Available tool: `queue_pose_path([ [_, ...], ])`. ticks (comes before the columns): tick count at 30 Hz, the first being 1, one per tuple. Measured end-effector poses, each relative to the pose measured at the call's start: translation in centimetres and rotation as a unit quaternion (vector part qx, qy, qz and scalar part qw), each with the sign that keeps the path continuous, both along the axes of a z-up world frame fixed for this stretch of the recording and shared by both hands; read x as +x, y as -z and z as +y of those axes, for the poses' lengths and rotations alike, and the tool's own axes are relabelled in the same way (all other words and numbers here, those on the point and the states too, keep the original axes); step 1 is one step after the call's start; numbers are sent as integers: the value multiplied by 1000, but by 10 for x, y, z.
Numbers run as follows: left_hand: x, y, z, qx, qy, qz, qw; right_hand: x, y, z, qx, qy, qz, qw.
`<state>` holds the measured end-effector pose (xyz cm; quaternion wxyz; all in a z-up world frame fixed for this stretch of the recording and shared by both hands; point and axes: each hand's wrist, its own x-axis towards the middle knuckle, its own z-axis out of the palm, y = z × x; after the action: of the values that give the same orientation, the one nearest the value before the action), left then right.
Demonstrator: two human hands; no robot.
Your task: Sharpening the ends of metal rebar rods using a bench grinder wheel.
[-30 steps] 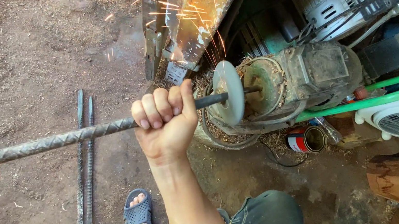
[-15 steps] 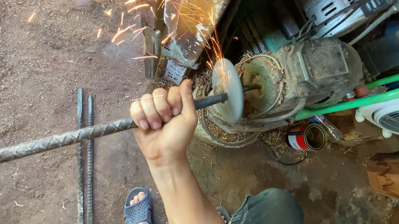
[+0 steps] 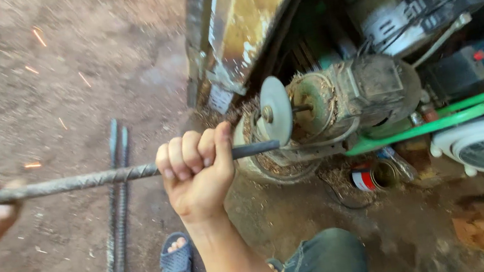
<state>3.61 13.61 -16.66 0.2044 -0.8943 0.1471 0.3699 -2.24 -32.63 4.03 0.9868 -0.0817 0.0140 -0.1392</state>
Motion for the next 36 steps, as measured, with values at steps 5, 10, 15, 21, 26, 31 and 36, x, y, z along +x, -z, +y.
queue_pose_path([
  [5,-27,-164,-146,-201,-279,-25,939,-10,-45,20,-89,-50,-148,984],
  [10,-79,-237,-228,-369,-285,30,884,-18,-100,32,-285,-206,-301,886],
  [15,-106,-211,-246,-473,-127,41,871,-41,-128,55,-449,-276,-273,805],
  [21,-126,-216,-252,-518,-104,43,848,-64,-136,60,-536,-285,-287,741],
  [26,-130,-213,-248,-525,-114,6,843,-73,-132,55,-534,-291,-323,725],
  [31,-141,-235,-250,-492,-105,-27,864,-77,-126,55,-483,-317,-403,710],
  [36,-139,-190,-244,-585,-9,-172,792,-96,-140,42,-463,-310,-405,726],
])
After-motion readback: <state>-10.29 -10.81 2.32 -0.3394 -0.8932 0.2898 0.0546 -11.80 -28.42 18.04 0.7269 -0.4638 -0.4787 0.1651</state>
